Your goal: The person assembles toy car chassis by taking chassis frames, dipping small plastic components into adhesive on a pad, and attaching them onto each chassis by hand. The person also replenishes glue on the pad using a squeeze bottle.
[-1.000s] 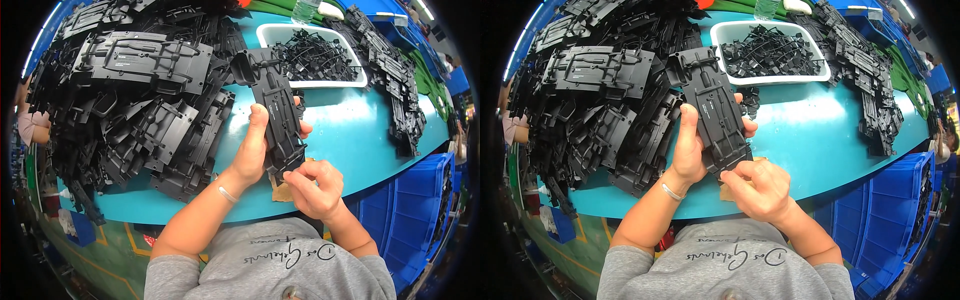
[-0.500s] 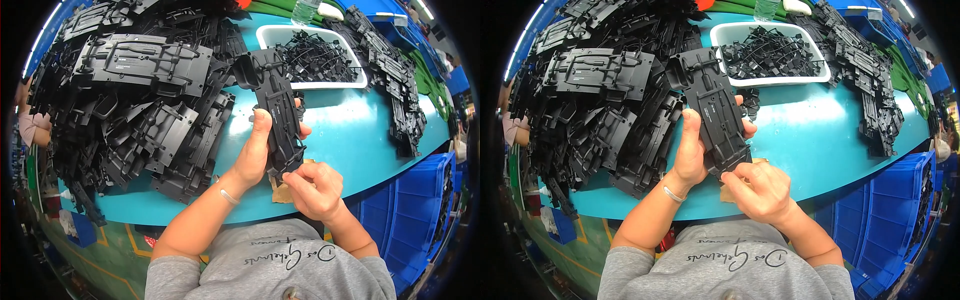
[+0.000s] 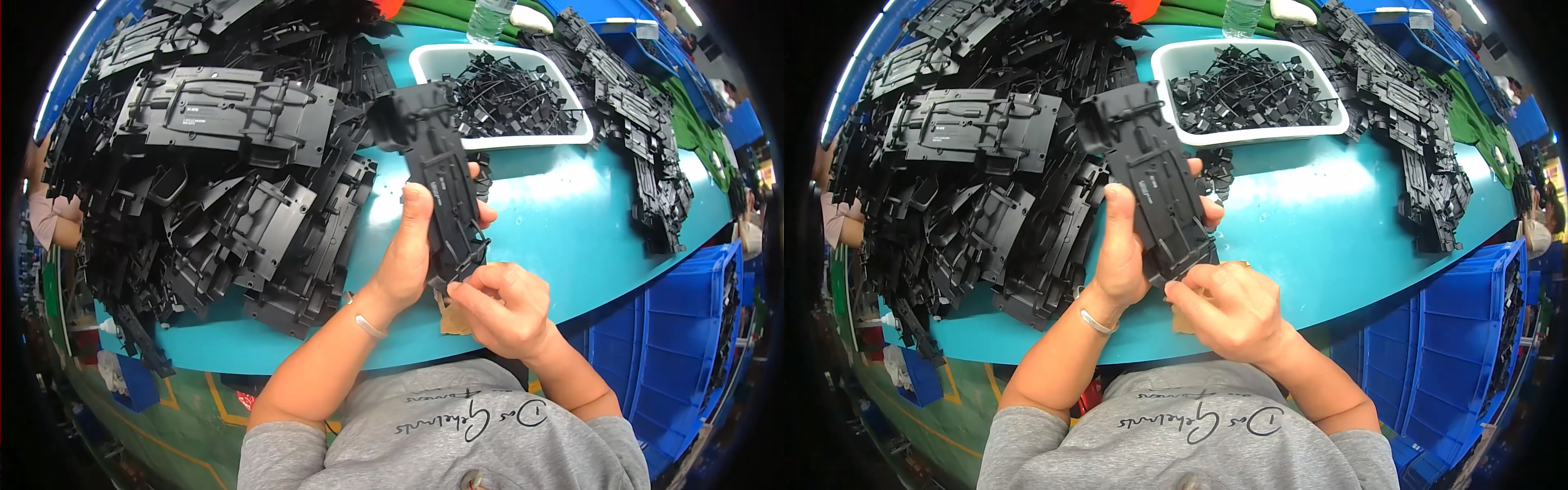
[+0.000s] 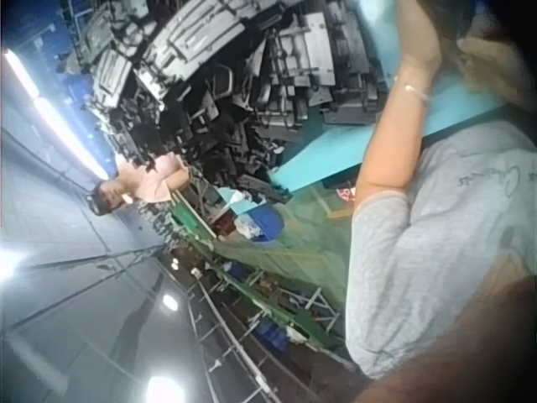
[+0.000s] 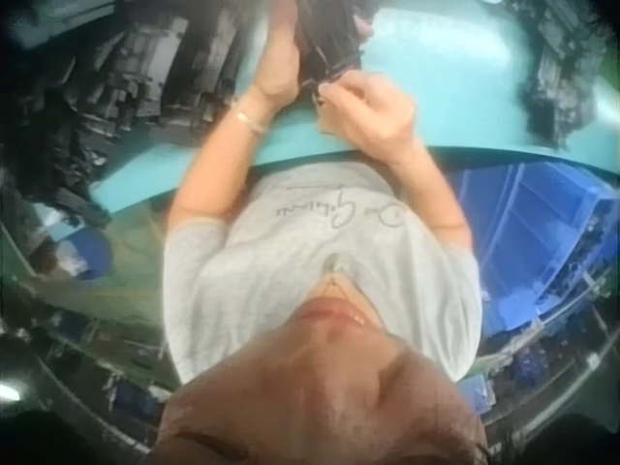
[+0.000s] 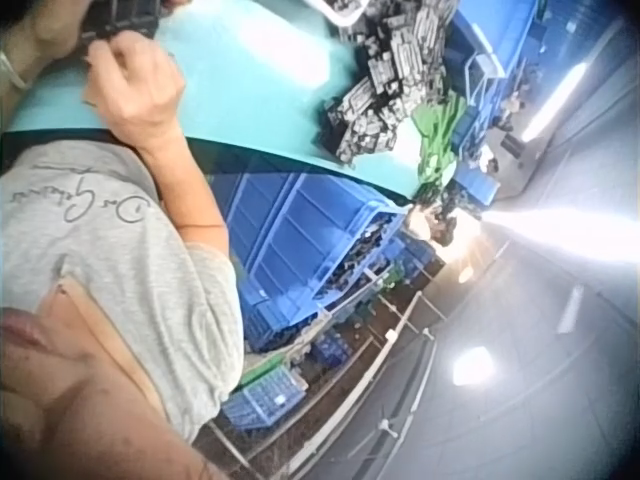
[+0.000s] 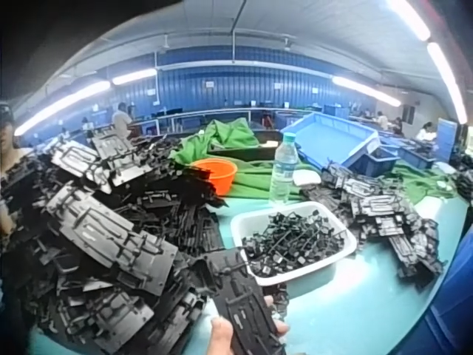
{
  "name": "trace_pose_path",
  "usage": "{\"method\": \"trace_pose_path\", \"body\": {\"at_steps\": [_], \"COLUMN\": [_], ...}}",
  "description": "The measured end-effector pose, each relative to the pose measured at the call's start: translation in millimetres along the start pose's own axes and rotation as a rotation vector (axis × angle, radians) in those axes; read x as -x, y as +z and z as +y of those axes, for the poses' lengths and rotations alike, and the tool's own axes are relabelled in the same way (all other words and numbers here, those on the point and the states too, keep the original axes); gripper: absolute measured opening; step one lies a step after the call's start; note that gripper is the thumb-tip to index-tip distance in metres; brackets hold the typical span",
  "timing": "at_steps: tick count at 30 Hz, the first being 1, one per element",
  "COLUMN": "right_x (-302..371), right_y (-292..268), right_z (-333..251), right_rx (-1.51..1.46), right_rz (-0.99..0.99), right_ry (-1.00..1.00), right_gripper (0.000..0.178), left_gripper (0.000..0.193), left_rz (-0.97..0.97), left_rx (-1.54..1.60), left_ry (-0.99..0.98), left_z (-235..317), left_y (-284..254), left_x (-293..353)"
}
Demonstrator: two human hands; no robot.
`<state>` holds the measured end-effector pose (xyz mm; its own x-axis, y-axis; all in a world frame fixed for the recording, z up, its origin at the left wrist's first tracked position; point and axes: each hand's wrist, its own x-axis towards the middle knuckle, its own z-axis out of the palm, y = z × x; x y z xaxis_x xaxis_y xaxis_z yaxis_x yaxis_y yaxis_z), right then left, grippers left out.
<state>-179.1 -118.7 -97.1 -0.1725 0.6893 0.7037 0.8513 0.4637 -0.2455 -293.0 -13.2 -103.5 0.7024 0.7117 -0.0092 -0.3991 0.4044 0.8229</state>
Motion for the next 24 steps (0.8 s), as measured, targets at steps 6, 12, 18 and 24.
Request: {"method": "trace_pose_path", "body": {"at_steps": [6, 12, 18, 24], "right_x": [-20.4, -25.8, -30.0, -26.9], "right_y": [-15.5, 18.2, 22.6, 3.3], "right_z": [55.0, 108.8, 112.9, 107.0], "right_rx": [-0.042, 0.045, 0.01, -0.832], "right_rz": [-0.144, -0.262, -0.315, -0.203], "right_ry": [0.425, 0.395, 0.508, 1.102], "right_gripper": [0.019, 0.016, 0.014, 0.012], "left_gripper": [0.091, 0.093, 0.09, 0.09], "left_rz": [0.083, 0.067, 0.054, 0.061], "left_rx": [-0.015, -0.041, -0.054, -0.055], "left_ry": [0.125, 0.13, 0.13, 0.121], "left_z": [11.4, 10.5, 8.2, 9.6], "left_y": [-8.1, -5.4, -10.3, -9.0], "left_x": [-4.7, -4.6, -4.6, -2.1]}}
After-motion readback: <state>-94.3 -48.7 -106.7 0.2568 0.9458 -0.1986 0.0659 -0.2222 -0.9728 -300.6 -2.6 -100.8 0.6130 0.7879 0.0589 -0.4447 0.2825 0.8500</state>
